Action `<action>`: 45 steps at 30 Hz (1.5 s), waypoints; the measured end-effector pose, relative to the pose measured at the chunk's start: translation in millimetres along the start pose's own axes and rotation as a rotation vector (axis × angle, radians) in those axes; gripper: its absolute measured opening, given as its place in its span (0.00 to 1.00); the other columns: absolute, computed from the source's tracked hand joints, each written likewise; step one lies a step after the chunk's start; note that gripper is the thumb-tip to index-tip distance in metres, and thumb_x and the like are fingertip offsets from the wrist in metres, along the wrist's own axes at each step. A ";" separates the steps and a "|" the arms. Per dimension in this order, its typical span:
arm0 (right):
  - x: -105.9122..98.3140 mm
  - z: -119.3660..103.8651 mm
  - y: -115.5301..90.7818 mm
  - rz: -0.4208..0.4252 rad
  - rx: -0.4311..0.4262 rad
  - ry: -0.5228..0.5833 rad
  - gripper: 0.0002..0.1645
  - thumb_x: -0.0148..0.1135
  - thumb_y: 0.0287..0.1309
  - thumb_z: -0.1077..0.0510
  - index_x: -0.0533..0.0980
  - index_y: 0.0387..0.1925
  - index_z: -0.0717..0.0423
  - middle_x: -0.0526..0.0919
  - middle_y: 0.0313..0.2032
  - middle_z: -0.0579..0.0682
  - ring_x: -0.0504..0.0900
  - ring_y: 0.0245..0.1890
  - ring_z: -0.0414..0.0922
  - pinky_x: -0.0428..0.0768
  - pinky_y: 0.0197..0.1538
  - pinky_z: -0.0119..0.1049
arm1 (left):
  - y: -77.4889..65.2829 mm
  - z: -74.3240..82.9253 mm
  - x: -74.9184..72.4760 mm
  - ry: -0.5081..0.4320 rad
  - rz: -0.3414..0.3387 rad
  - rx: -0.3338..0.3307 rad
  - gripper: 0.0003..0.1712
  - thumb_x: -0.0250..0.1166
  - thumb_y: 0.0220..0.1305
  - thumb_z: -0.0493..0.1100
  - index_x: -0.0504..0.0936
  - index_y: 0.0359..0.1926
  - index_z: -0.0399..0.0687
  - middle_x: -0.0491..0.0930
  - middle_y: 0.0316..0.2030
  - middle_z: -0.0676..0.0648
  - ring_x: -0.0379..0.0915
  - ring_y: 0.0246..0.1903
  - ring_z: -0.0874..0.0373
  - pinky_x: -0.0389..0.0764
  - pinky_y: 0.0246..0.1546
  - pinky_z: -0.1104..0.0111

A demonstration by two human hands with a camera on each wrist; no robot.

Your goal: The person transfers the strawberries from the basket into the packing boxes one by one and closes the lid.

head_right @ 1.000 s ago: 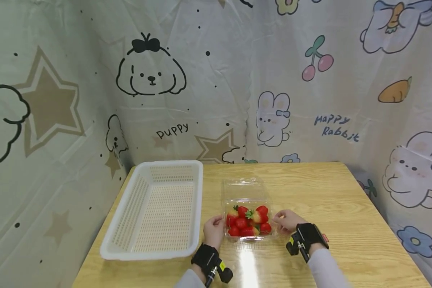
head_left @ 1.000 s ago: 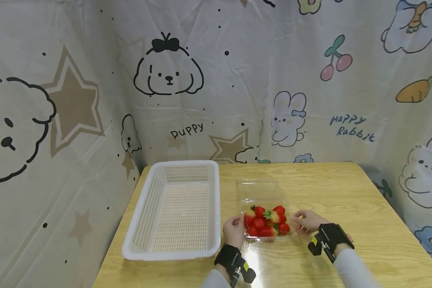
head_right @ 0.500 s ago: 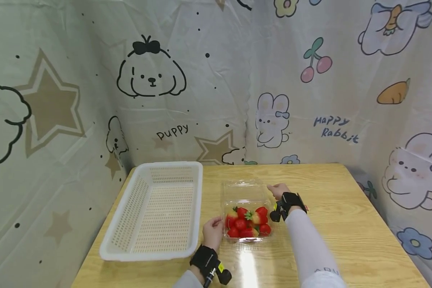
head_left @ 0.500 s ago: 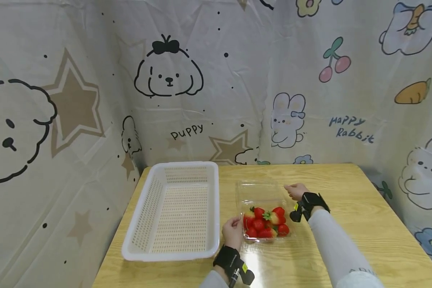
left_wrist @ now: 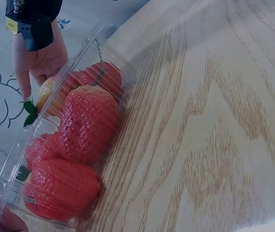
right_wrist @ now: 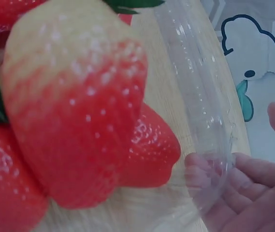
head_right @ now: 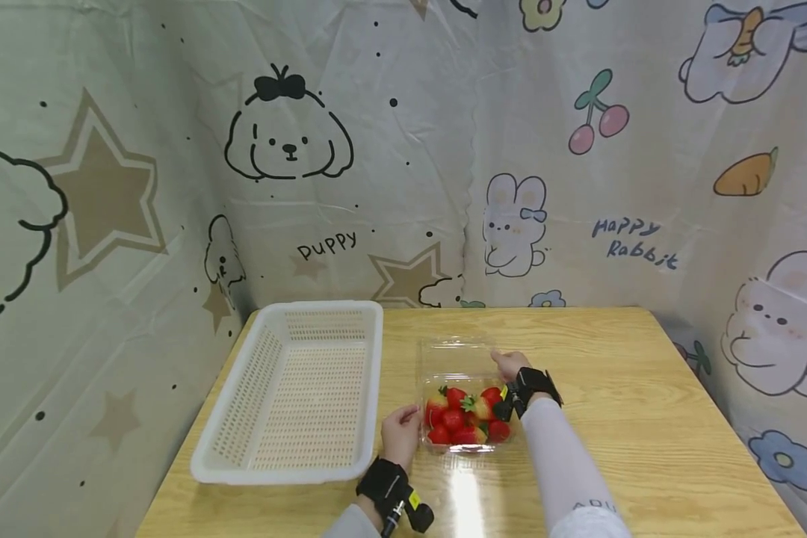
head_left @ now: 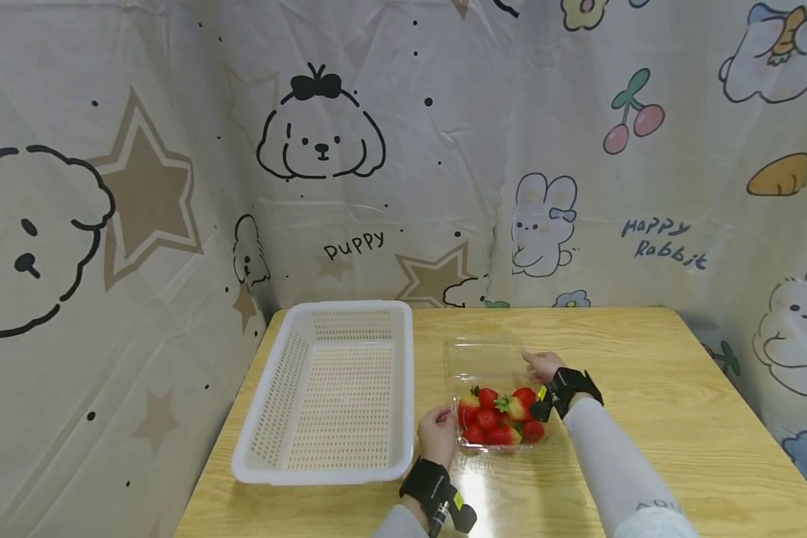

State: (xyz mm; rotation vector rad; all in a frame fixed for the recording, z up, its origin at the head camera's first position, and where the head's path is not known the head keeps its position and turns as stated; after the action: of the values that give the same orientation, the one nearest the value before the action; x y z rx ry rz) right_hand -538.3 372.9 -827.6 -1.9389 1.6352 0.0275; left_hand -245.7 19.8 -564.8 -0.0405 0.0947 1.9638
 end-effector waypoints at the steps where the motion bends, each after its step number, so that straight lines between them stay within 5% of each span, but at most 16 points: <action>1: 2.1 -18.1 -23.3 -0.004 -0.012 -0.005 0.55 0.51 0.48 0.26 0.62 0.62 0.65 0.79 0.43 0.60 0.81 0.29 0.47 0.79 0.30 0.41 | 0.5 -0.2 0.3 0.003 -0.002 0.000 0.07 0.60 0.51 0.26 0.80 0.32 0.24 0.78 0.23 0.41 0.72 0.23 0.59 0.73 0.23 0.74; 4: 8.4 -80.8 -102.8 -0.017 -0.028 0.028 0.55 0.50 0.52 0.28 0.58 0.63 0.70 0.80 0.42 0.60 0.81 0.32 0.46 0.79 0.34 0.38 | 1.8 -1.0 0.8 0.015 -0.008 -0.003 0.07 0.60 0.52 0.26 0.80 0.33 0.24 0.78 0.23 0.42 0.71 0.22 0.60 0.73 0.23 0.75; 7: 16.8 -154.0 -196.1 -0.015 -0.049 0.085 0.52 0.47 0.59 0.34 0.52 0.63 0.76 0.74 0.51 0.68 0.78 0.47 0.54 0.78 0.46 0.41 | 2.4 -0.6 1.0 0.008 -0.013 0.001 0.07 0.60 0.52 0.26 0.81 0.33 0.25 0.78 0.24 0.42 0.71 0.22 0.60 0.72 0.22 0.77; 11: 25.0 -213.3 -275.0 -0.016 -0.072 0.133 0.43 0.38 0.67 0.44 0.46 0.63 0.80 0.61 0.59 0.74 0.64 0.60 0.61 0.70 0.56 0.48 | 1.9 -0.3 0.7 -0.010 -0.011 0.001 0.07 0.61 0.52 0.27 0.80 0.33 0.25 0.78 0.24 0.41 0.71 0.22 0.60 0.71 0.22 0.78; 15: 25.3 -222.8 -291.9 -0.023 -0.098 0.229 0.39 0.34 0.70 0.48 0.44 0.63 0.80 0.56 0.61 0.76 0.61 0.61 0.62 0.64 0.60 0.50 | 2.1 -2.2 0.0 -0.012 -0.004 -0.007 0.07 0.60 0.52 0.26 0.80 0.33 0.25 0.78 0.23 0.41 0.71 0.22 0.61 0.73 0.23 0.75; 19: 22.2 -225.1 -295.1 -0.002 -0.141 0.309 0.35 0.32 0.70 0.51 0.48 0.62 0.79 0.62 0.57 0.75 0.72 0.53 0.55 0.65 0.60 0.48 | 2.8 -4.0 -0.6 -0.001 0.006 -0.019 0.06 0.61 0.51 0.26 0.81 0.32 0.26 0.78 0.23 0.43 0.71 0.22 0.61 0.74 0.24 0.74; 24: 15.6 -226.9 -301.1 0.005 -0.197 0.367 0.36 0.36 0.68 0.45 0.55 0.57 0.77 0.76 0.39 0.54 0.77 0.38 0.38 0.74 0.51 0.38 | 3.2 -2.9 -1.3 0.005 0.018 -0.008 0.06 0.61 0.51 0.27 0.81 0.31 0.26 0.77 0.22 0.43 0.71 0.22 0.61 0.73 0.24 0.75; 31: 11.2 -232.5 -322.4 -0.056 -0.292 0.418 0.25 0.33 0.68 0.43 0.66 0.46 0.60 0.74 0.37 0.48 0.76 0.41 0.41 0.73 0.51 0.37 | 0.2 -3.0 -1.5 -0.001 0.016 -0.011 0.06 0.61 0.52 0.27 0.81 0.32 0.26 0.77 0.23 0.43 0.69 0.22 0.62 0.71 0.23 0.77; 37: 9.6 -236.6 -345.8 0.007 -0.390 0.481 0.16 0.44 0.67 0.46 0.73 0.36 0.51 0.75 0.39 0.42 0.74 0.43 0.36 0.71 0.51 0.31 | -1.3 -4.8 -1.5 0.003 0.015 -0.026 0.05 0.61 0.52 0.27 0.81 0.31 0.28 0.77 0.23 0.45 0.69 0.22 0.62 0.73 0.24 0.74; 45: 31.2 -202.8 -380.5 0.109 -0.338 0.517 0.06 0.48 0.63 0.60 0.71 0.31 0.54 0.72 0.43 0.40 0.68 0.46 0.31 0.53 0.61 0.48 | -1.4 -8.7 0.2 -0.044 0.011 -0.038 0.07 0.62 0.53 0.29 0.81 0.33 0.27 0.79 0.25 0.41 0.71 0.23 0.60 0.72 0.24 0.77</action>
State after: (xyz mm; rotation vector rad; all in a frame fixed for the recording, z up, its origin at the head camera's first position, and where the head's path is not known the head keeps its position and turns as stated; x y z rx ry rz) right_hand -258.1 279.1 -512.2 -2.2338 2.1872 -0.1797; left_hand -244.6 19.7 -573.6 -0.0213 0.0288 1.9765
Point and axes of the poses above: each hand's wrist, its own y-axis towards the middle knuckle, its own x-axis out of the palm, z = x × y, the point moved 6 cm from there along y, towards the middle knuckle
